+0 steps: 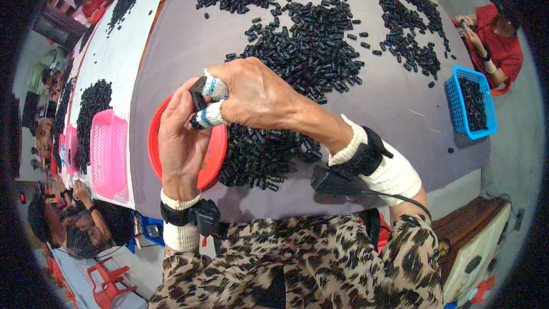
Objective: Sorting and grouping small black plastic components at a work table in a manufacturing facility.
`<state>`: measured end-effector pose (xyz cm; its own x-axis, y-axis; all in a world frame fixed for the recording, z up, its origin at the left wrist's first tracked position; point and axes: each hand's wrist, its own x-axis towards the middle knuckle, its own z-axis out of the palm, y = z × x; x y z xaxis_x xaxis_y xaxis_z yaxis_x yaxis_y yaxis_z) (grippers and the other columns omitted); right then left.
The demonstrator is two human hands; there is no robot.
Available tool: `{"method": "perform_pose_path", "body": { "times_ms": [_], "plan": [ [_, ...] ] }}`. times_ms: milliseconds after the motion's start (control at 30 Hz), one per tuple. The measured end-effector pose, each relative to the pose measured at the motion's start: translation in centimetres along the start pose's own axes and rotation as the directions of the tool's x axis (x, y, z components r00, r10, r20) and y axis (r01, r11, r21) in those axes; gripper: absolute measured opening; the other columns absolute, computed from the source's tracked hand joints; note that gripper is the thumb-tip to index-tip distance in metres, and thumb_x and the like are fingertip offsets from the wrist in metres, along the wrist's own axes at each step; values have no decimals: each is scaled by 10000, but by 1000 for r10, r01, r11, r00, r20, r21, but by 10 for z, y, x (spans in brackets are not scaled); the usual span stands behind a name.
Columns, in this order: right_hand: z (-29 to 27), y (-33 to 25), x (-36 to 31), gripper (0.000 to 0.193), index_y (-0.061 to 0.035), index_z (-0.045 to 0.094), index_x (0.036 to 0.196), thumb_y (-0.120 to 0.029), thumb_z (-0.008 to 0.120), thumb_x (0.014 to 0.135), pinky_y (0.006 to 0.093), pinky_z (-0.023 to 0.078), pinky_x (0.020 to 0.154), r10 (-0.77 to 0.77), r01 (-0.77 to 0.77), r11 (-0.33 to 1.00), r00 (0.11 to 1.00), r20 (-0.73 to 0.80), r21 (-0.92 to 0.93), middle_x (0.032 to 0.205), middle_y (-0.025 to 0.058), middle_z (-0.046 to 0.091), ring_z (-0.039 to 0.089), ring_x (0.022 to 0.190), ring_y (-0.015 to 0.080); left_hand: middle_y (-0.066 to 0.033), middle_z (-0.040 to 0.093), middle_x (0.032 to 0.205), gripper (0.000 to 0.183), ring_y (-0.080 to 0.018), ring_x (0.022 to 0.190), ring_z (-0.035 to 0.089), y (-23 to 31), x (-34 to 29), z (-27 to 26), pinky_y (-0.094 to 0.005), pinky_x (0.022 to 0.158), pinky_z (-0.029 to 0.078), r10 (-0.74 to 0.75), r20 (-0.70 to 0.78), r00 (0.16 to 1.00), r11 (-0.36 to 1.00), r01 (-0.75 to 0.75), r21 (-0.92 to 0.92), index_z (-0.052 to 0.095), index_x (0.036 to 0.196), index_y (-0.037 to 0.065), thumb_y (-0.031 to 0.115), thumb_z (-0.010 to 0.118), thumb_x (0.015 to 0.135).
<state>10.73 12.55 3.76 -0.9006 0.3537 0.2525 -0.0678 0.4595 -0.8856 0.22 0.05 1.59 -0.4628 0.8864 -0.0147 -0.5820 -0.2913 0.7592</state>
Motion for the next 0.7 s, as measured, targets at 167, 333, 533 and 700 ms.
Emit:
{"method": "perform_pose_path", "body": {
  "times_ms": [167, 333, 533, 700],
  "plan": [
    [-1, 4, 1, 265, 15, 567, 781, -204, 673, 676, 344, 437, 567, 27, -26, 1000, 999, 33, -16, 652, 152, 585, 556, 580, 248, -91, 619, 924, 285, -140, 874, 594, -4, 1, -4, -280, 799, 476, -20, -2, 1000, 999, 20, -28, 531, 1122, -33, 144, 516, 899],
    [0, 10, 3, 319, -10, 558, 797, -249, 739, 689, 282, 411, 539, 13, -7, 998, 996, 93, -62, 630, 37, 544, 492, 579, 112, -116, 574, 1034, 277, -185, 959, 572, -6, 1, -16, -322, 859, 470, -34, 144, 989, 984, 59, -169, 471, 1137, -38, 126, 466, 914],
    [-1, 8, 4, 303, -8, 565, 791, -245, 728, 697, 289, 416, 555, 43, -38, 999, 985, 170, -33, 644, 44, 564, 502, 596, 119, -108, 573, 1033, 268, -195, 967, 567, -6, 0, -15, -338, 874, 459, -56, 127, 990, 981, 79, -179, 476, 1124, -30, 105, 490, 893],
    [-2, 6, 5, 299, -3, 582, 826, -239, 715, 698, 291, 427, 579, 42, -33, 998, 982, 184, -50, 679, 53, 590, 518, 619, 123, -105, 577, 1024, 263, -196, 961, 570, -7, 1, -14, -335, 868, 460, -46, 136, 990, 981, 71, -182, 480, 1119, -27, 108, 491, 894]
  ]
}}
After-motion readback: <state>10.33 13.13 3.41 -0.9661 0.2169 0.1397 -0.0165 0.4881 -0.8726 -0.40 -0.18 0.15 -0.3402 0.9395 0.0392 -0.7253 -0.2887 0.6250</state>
